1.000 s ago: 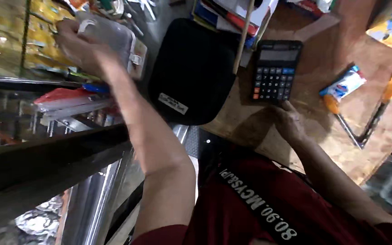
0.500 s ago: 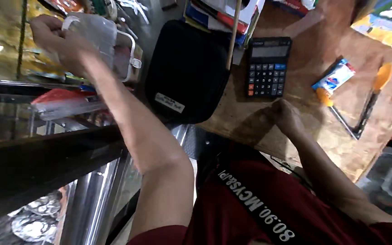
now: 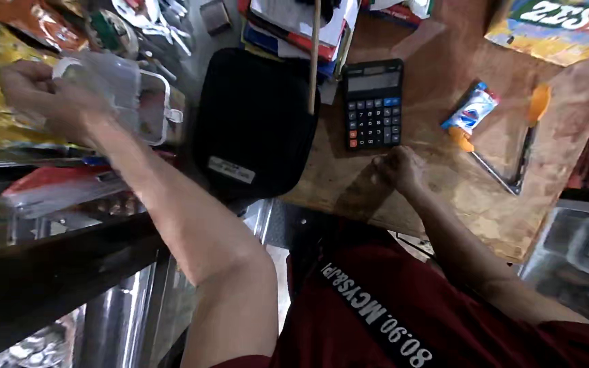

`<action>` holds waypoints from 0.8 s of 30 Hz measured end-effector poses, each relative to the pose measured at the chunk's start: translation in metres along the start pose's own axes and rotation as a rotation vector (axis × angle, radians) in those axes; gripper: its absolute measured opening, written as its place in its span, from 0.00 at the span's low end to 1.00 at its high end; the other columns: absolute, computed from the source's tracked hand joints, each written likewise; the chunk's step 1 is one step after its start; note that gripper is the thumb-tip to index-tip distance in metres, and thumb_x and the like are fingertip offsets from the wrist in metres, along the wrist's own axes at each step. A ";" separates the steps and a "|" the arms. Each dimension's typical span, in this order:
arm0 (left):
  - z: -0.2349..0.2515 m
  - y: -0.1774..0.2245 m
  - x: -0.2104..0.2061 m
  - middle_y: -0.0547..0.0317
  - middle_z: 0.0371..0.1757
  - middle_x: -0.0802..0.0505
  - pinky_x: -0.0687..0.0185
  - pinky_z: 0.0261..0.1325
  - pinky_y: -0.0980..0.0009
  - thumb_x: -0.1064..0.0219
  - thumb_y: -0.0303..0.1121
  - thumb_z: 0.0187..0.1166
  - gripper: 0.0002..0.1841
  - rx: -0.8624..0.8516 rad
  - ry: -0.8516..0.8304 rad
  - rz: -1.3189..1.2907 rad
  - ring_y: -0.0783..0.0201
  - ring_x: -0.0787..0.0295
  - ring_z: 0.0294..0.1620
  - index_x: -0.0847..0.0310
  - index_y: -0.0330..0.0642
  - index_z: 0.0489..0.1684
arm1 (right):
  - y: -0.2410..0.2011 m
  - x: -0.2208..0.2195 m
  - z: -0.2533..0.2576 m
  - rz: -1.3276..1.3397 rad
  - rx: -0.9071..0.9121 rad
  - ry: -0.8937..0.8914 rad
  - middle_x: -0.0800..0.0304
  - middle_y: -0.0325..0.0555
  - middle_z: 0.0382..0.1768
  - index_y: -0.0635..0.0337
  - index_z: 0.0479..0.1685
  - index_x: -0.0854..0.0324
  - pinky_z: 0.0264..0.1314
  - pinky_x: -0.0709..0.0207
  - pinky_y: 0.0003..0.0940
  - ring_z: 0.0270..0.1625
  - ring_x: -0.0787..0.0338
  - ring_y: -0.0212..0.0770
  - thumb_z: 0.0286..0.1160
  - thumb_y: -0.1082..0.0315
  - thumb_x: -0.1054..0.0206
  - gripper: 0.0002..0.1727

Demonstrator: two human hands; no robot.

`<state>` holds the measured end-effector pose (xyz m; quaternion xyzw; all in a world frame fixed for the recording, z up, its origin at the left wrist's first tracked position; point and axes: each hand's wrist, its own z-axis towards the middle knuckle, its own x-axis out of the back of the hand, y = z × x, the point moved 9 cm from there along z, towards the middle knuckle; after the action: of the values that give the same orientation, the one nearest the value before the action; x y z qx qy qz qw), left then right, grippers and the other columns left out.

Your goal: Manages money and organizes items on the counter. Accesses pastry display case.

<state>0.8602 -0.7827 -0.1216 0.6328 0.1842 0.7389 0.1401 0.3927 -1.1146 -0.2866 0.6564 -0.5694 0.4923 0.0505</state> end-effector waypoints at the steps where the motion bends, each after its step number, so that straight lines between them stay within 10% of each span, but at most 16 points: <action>1: -0.003 0.001 0.001 0.53 0.68 0.12 0.26 0.71 0.69 0.43 0.31 0.81 0.21 0.006 -0.003 -0.006 0.64 0.18 0.70 0.21 0.39 0.72 | 0.001 -0.001 0.000 0.009 0.007 -0.002 0.14 0.65 0.58 0.67 0.56 0.16 0.64 0.24 0.68 0.62 0.14 0.65 0.79 0.57 0.28 0.20; 16: -0.001 -0.007 0.006 0.59 0.60 0.09 0.24 0.66 0.71 0.40 0.32 0.79 0.19 0.013 0.065 -0.016 0.69 0.15 0.62 0.16 0.44 0.66 | -0.013 -0.009 -0.018 0.089 0.156 -0.114 0.10 0.61 0.43 0.68 0.59 0.20 0.53 0.16 0.63 0.45 0.09 0.59 0.75 0.71 0.26 0.17; 24: -0.018 0.011 0.017 0.42 0.68 0.13 0.21 0.69 0.65 0.43 0.28 0.82 0.22 -0.015 0.016 -0.119 0.58 0.15 0.66 0.24 0.33 0.75 | -0.007 -0.026 -0.026 -0.163 0.085 -0.226 0.14 0.64 0.64 0.63 0.71 0.24 0.64 0.22 0.69 0.62 0.11 0.65 0.80 0.61 0.30 0.24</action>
<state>0.8401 -0.7866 -0.1047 0.6139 0.2168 0.7356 0.1870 0.3862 -1.0774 -0.2881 0.7532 -0.4949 0.4333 -0.0020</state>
